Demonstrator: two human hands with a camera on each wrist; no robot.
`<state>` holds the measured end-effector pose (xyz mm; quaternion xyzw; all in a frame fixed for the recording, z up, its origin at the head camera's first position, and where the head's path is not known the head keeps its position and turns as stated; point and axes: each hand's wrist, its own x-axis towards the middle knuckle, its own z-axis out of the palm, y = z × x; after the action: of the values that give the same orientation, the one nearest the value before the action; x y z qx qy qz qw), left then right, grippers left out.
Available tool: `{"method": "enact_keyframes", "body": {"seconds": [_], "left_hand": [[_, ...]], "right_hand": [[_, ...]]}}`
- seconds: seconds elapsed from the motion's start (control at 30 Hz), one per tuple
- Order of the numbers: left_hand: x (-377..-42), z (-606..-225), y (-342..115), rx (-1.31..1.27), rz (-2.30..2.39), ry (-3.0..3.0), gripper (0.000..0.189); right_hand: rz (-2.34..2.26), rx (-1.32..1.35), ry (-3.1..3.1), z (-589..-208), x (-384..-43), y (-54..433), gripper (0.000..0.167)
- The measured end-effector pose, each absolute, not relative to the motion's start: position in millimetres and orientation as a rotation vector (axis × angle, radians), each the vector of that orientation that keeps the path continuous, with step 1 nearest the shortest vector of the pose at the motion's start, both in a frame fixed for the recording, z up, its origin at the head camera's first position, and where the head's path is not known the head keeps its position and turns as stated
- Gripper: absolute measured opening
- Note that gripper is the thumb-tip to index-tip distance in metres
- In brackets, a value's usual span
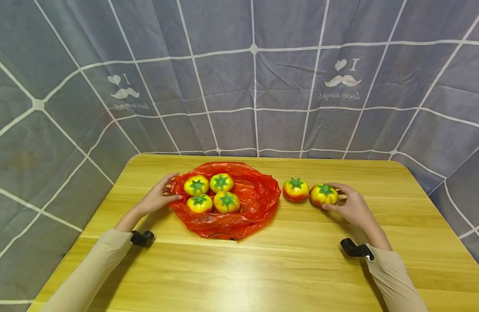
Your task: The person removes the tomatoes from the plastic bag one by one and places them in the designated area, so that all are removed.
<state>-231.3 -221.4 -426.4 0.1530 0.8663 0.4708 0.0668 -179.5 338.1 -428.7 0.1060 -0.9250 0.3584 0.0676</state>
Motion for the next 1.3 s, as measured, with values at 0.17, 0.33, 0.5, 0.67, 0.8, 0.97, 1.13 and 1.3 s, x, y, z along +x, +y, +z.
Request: {"method": "enact_keyframes", "body": {"seconds": [0.17, 0.33, 0.5, 0.67, 0.8, 0.97, 1.13, 1.3], "left_hand": [[-230, -424, -220, 0.459, 1.427, 2.6, 0.075], [-229, -423, -218, 0.452, 1.422, 2.605, 0.076], [-229, -422, -218, 0.451, 1.414, 2.609, 0.076], [-229, -421, -218, 0.451, 1.406, 2.609, 0.076], [-228, -422, -217, 0.452, 1.41, 2.603, 0.075], [-229, -423, -217, 0.459, 1.412, 2.604, 0.075], [-230, -425, -218, 0.456, 1.413, 2.603, 0.077], [-224, -417, -214, 0.458, 1.407, 2.597, 0.077]], "right_hand": [[1.117, 0.332, -2.814, -428, -179, 339, 0.064], [1.143, 0.319, -2.846, -426, -177, 340, 0.066], [1.169, 0.308, -2.855, -425, -176, 339, 0.069], [1.178, 0.301, -2.852, -426, -175, 338, 0.07], [1.176, 0.3, -2.85, -425, -175, 337, 0.07], [1.153, 0.276, -2.843, -424, -174, 338, 0.071], [1.067, 0.256, -2.823, -420, -171, 336, 0.071], [1.029, 0.258, -2.774, -415, -169, 333, 0.069]]}}
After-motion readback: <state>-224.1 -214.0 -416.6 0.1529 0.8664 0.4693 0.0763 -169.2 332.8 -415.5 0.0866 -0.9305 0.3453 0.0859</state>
